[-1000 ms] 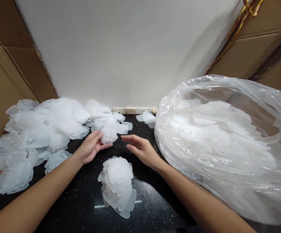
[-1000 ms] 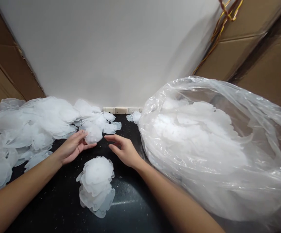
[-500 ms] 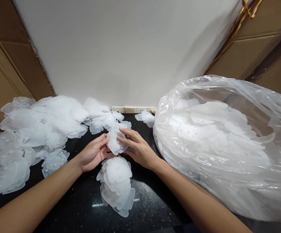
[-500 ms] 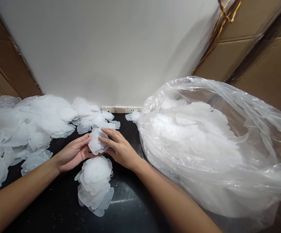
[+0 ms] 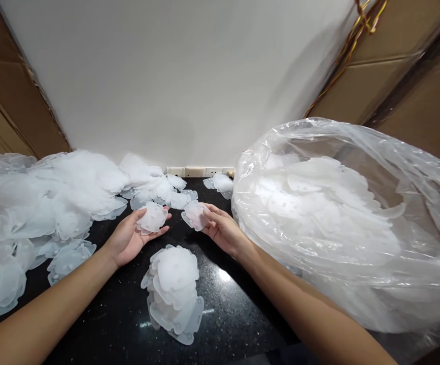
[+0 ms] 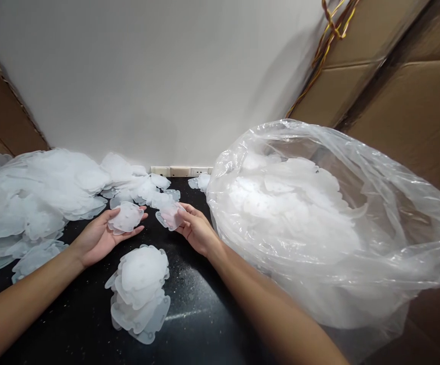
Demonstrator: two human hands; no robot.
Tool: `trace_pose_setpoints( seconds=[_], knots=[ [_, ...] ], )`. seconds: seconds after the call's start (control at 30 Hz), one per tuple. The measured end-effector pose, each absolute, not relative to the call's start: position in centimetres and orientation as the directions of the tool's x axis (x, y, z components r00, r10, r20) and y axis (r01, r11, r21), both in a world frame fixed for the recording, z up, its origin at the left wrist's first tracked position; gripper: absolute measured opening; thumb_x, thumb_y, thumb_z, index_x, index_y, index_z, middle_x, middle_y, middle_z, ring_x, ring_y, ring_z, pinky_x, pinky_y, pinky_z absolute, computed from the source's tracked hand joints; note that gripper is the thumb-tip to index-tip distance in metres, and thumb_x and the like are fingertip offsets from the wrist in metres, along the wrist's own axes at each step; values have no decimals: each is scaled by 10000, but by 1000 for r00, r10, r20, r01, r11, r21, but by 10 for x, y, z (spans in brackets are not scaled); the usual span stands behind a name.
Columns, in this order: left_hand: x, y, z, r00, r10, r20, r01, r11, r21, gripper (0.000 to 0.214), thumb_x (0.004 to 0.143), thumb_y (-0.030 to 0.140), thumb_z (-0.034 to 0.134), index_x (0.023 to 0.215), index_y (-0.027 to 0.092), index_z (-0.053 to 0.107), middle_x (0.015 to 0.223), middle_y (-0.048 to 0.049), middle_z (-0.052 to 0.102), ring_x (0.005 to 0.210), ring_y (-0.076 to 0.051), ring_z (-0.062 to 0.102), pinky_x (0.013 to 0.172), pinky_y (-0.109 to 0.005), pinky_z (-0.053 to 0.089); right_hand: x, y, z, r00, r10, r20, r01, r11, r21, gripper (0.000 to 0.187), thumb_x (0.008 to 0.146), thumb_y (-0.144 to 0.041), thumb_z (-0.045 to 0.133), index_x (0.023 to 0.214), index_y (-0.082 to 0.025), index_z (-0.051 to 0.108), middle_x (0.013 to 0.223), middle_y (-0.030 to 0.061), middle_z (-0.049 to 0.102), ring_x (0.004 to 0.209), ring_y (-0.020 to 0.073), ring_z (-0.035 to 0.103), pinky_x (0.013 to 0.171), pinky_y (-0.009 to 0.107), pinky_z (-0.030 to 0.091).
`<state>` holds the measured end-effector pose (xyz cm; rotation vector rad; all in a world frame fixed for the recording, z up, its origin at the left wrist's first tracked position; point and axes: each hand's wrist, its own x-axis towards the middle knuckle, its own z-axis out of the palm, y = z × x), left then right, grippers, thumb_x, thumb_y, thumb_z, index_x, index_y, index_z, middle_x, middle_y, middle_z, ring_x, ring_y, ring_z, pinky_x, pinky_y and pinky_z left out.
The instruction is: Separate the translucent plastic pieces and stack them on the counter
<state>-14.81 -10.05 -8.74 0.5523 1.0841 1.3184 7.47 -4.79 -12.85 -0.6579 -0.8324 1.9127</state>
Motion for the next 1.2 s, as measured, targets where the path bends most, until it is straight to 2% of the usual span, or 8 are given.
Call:
trace_pose_setpoints(
  seconds=[0.07, 0.13, 0.3, 0.43, 0.53, 0.77, 1.0, 1.2],
  knots=[
    [-147, -101, -86, -75, 943, -323, -512, 242, 824, 296, 947, 166, 437, 1097, 34, 655, 1270, -209, 669, 1085, -331, 689, 822, -451, 628, 76, -47, -127, -480, 863, -159, -538, -433, -723, 204, 942, -323, 584, 1054, -176, 671, 1022, 72, 751, 907, 173, 722, 808, 298, 574],
    [-145, -102, -84, -55, 945, -323, -516, 250, 819, 304, 944, 166, 435, 1109, 43, 658, 1276, -201, 669, 1094, -333, 685, 826, -441, 626, 77, -47, -126, -500, 845, -191, -541, -476, -694, 327, 1019, -387, 433, 1079, -172, 672, 1051, 82, 751, 936, 172, 724, 810, 300, 576],
    [-144, -101, -84, -51, 951, -306, -505, 240, 829, 348, 962, 194, 418, 1190, 50, 637, 1288, -202, 662, 1095, -325, 685, 833, -426, 619, 78, -45, -126, -495, 846, -196, -540, -476, -694, 480, 1042, -478, 305, 1056, -173, 675, 1062, 95, 752, 947, 186, 730, 833, 329, 572],
    [-144, -101, -84, -20, 946, -324, -528, 265, 807, 435, 984, 240, 386, 1323, 26, 554, 1266, -223, 668, 1142, -320, 661, 880, -431, 597, 79, -45, -126, -495, 847, -192, -528, -469, -708, 515, 1036, -507, 293, 1048, -166, 678, 1078, 105, 747, 948, 190, 730, 867, 347, 562],
    [-143, -101, -82, -11, 945, -328, -553, 268, 789, 485, 1000, 314, 377, 1400, 64, 489, 1236, -213, 684, 1144, -330, 658, 877, -451, 590, 79, -46, -125, -503, 842, -197, -521, -476, -708, 501, 1033, -508, 307, 1062, -165, 670, 1083, 108, 745, 962, 195, 728, 890, 361, 555],
    [-144, -104, -80, 2, 958, -287, -578, 236, 781, 419, 997, 349, 396, 1351, 177, 541, 1142, -134, 721, 1069, -320, 688, 845, -460, 582, 78, -46, -126, -510, 836, -204, -516, -487, -705, 478, 1023, -519, 341, 1054, -169, 664, 1073, 100, 751, 984, 197, 726, 872, 347, 562],
    [-144, -105, -80, 42, 947, -317, -579, 282, 765, 494, 987, 330, 417, 1448, 159, 456, 1133, -163, 723, 1073, -315, 688, 892, -461, 556, 79, -47, -127, -515, 837, -185, -501, -469, -727, 442, 994, -541, 418, 1041, -184, 675, 1111, 100, 742, 1034, 207, 712, 916, 366, 548],
    [-145, -103, -82, 39, 940, -340, -586, 297, 754, 523, 997, 340, 396, 1454, 92, 444, 1156, -184, 718, 1083, -302, 679, 903, -445, 551, 80, -46, -128, -521, 833, -186, -489, -470, -735, 444, 985, -554, 432, 1054, -192, 678, 1104, 94, 742, 1055, 209, 703, 909, 359, 547]
  ],
)
